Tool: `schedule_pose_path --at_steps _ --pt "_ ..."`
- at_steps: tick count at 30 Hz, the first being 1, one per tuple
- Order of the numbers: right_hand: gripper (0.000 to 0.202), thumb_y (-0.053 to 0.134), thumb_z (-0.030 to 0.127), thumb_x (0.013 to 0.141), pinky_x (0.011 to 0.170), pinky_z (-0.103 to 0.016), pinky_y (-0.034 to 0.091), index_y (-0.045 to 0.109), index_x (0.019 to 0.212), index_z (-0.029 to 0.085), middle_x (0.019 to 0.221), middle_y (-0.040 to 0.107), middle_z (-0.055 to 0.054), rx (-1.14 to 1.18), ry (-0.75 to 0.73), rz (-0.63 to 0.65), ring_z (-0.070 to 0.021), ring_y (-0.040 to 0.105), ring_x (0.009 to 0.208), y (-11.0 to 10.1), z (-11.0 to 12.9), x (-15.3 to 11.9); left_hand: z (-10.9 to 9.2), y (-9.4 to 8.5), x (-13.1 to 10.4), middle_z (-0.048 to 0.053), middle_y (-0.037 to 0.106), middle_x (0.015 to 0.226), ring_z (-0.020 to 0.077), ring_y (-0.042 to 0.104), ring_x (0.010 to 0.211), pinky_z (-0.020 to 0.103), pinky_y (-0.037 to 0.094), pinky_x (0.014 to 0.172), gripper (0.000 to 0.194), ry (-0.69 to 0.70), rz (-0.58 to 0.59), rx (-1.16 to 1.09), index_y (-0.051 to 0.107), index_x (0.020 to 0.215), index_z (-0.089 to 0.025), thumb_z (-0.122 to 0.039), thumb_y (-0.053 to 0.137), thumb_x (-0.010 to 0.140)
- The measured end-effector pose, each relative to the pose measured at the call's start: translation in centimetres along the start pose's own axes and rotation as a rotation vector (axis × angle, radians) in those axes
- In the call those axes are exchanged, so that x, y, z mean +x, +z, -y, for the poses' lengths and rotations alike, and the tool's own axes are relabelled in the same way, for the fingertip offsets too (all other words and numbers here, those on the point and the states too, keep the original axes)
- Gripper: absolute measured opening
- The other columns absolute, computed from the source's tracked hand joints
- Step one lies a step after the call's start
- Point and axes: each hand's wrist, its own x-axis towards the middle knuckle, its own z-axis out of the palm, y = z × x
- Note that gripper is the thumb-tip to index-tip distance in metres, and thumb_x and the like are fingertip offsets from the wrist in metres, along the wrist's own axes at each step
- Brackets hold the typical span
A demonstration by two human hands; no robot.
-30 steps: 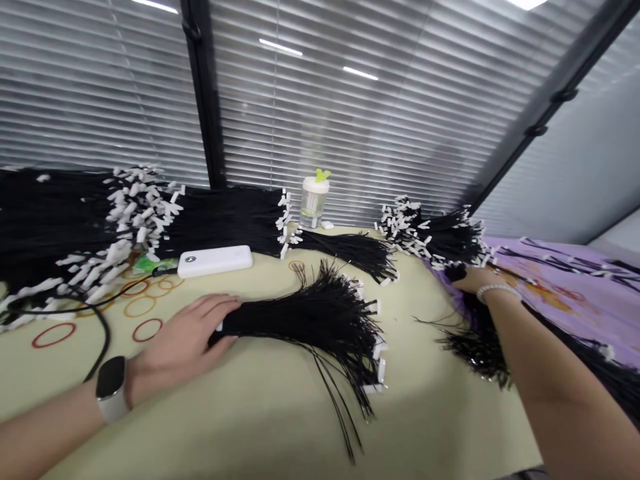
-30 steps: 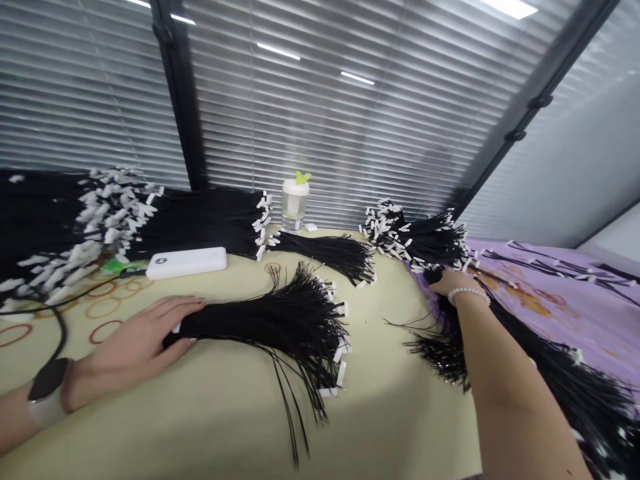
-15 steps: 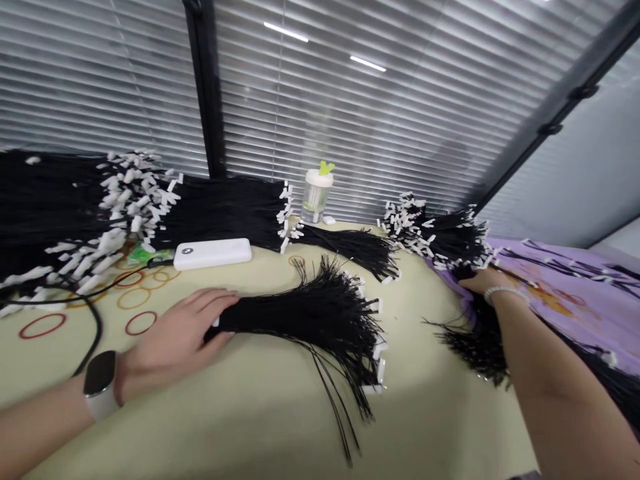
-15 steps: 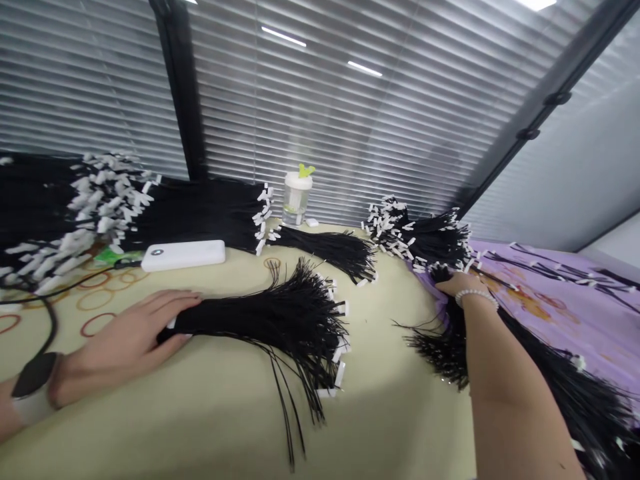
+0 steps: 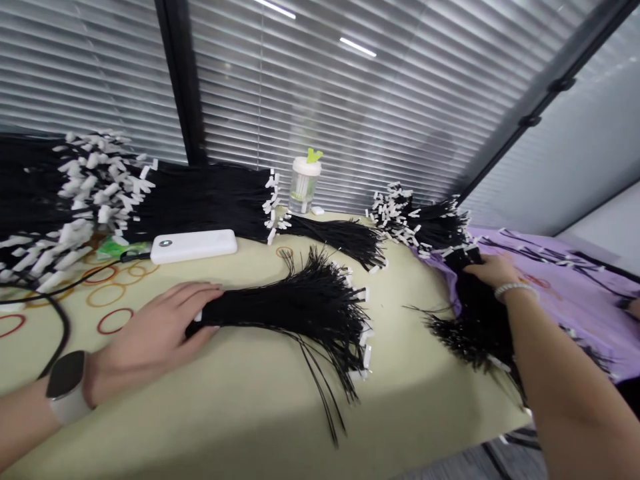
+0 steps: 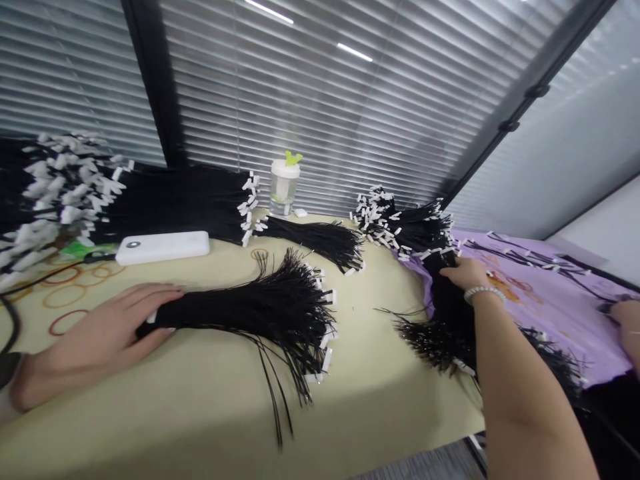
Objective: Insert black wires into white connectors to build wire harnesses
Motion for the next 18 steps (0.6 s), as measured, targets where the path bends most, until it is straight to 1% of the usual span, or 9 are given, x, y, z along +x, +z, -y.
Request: schedule_pose_path --at_steps 2,4,10,15,18 --pt "0.029 0.046 0.033 0.083 0.075 -0.032 0.046 0.051 0.105 0.014 0.104 0.052 -0.005 -0.002 0.023 0.046 -0.0161 0.053 0.090 -0.2 0.0 -0.6 0.1 0.0 -0.1 0.010 0.052 0.118 0.0234 0.045 0.110 0.038 0.037 0.095 0.046 0.001 0.006 0.012 0.048 0.115 -0.015 -0.038 0.044 0.076" --pt "0.030 0.047 0.033 0.083 0.076 -0.033 0.046 0.051 0.106 0.014 0.104 0.052 -0.005 -0.001 0.031 0.051 -0.0166 0.053 0.091 -0.5 0.2 -1.1 0.2 0.0 -0.1 0.010 0.051 0.119 0.0232 0.044 0.111 0.038 0.036 0.095 0.046 0.002 0.014 0.019 0.047 0.116 -0.015 -0.038 0.043 0.076" --pt "0.032 0.047 0.033 0.082 0.075 -0.034 0.046 0.050 0.107 0.013 0.104 0.052 -0.006 0.022 -0.009 0.023 -0.0169 0.053 0.091 -0.9 1.0 -2.6 0.2 0.0 -0.2 0.009 0.051 0.118 0.0232 0.045 0.110 0.037 0.036 0.095 0.045 0.010 0.013 0.013 0.048 0.115 -0.015 -0.037 0.044 0.076" --pt "0.032 0.047 0.034 0.082 0.075 -0.034 0.046 0.050 0.107 0.013 0.103 0.052 -0.005 0.014 -0.059 -0.004 -0.0175 0.053 0.090 -1.3 1.6 -4.7 0.1 -0.2 -0.2 0.010 0.053 0.116 0.0239 0.046 0.109 0.038 0.037 0.095 0.045 0.013 -0.002 0.011 0.049 0.114 -0.013 -0.037 0.044 0.075" --pt "0.030 0.046 0.033 0.083 0.077 -0.034 0.045 0.050 0.106 0.014 0.104 0.052 -0.005 -0.006 -0.085 -0.031 -0.0165 0.052 0.091 -0.9 2.4 -5.9 -0.1 -0.3 -0.1 0.010 0.053 0.116 0.0241 0.047 0.109 0.038 0.037 0.094 0.045 0.002 0.000 0.006 0.049 0.114 -0.014 -0.036 0.045 0.075"
